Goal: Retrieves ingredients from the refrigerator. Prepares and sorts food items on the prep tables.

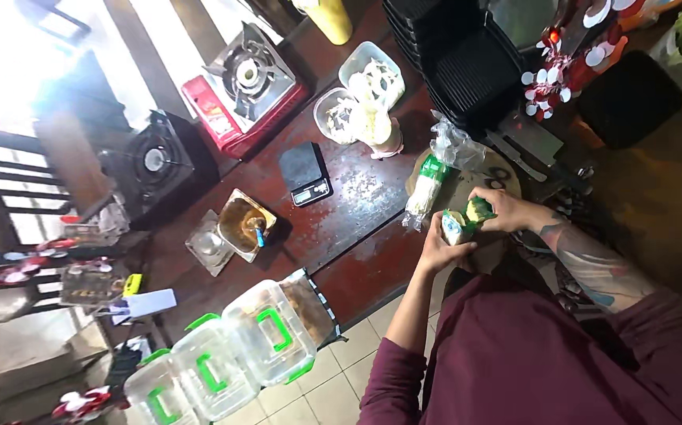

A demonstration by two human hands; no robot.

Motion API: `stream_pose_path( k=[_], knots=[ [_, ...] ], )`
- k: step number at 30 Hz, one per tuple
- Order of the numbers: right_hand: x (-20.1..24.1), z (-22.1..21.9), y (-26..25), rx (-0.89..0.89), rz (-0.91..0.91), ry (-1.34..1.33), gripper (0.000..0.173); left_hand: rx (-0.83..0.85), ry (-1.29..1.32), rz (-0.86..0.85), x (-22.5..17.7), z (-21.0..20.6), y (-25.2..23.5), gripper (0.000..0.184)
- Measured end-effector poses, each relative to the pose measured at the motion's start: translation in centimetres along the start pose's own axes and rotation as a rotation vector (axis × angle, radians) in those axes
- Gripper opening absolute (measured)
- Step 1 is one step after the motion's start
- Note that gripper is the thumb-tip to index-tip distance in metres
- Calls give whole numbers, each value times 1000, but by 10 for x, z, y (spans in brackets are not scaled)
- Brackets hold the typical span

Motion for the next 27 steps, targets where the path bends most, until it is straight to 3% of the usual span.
stream_pose_path(
  k=[4,6,9,12,18,21,24,27],
  knots=[
    [-1,11,27,-215,91,-171,53,-182,262,-143,4,-9,-3,80],
    [-3,16,47,-297,117,-232,49,-199,491,-185,6,-23,-8,84],
    [-17,25,75,-382,152,-258,46,-152,755,-258,-6,-49,-28,67],
    [-46,32,115,-467,173,-176,39,-116,797,-275,-25,-76,-56,68],
    [-104,41,233,-612,152,-58,35,-243,816,-334,-95,-128,-123,55],
    [-125,52,296,-594,-18,-178,35,-163,802,-405,-145,-170,-166,53],
    [-160,43,347,-890,62,-106,29,35,813,-441,-184,-237,-212,49],
    [-159,58,386,-859,-136,-362,29,206,788,-399,-212,-313,-254,50]
  ],
)
Point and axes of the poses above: each hand's wrist, its own y-axis away from the middle knuckle, its own z-axis out of the back of the hand, x = y × z, the point moved 10 cm from there along -y, towards the middle knuckle, and after that the axes turned 14 degrees about x, right-handed, at the moved point
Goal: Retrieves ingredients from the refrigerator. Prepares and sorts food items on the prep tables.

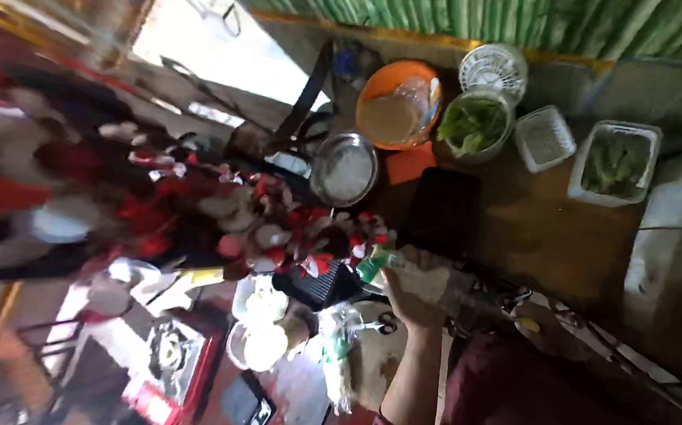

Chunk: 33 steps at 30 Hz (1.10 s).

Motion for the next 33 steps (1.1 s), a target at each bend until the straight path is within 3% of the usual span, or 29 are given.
stream_pose_path(
  k=[4,6,8,12,15,19,22,25,28,30,33],
  knots=[
    [-82,9,45,-228,47,55,35,154,-157,25,25,-50,-90,49],
    [-112,18,74,-319,-82,-40,33,246,-430,185,68,-67,-127,48],
    [-128,26,101,-397,-186,-106,29,467,-873,308,130,-86,-163,47],
    [-143,27,140,-572,-267,-135,27,1138,-1806,509,299,-98,-211,64],
    [-139,24,156,-643,-295,-185,28,1509,-2082,461,407,-81,-222,66],
    [-131,22,170,-679,-338,-272,26,1805,-2161,423,499,-52,-231,75],
    [-136,13,185,-791,-285,-287,25,1895,-2143,468,520,-40,-237,69],
    [-142,10,197,-872,-270,-298,22,1914,-2021,469,511,-54,-241,53],
    [-144,12,201,-912,-267,-290,22,1967,-2027,178,491,-76,-246,53],
    [-145,13,202,-908,-269,-294,23,1881,-2051,20,473,-92,-252,60],
    [-149,13,200,-900,-254,-260,24,1557,-2007,-81,435,-115,-267,64]
  ],
)
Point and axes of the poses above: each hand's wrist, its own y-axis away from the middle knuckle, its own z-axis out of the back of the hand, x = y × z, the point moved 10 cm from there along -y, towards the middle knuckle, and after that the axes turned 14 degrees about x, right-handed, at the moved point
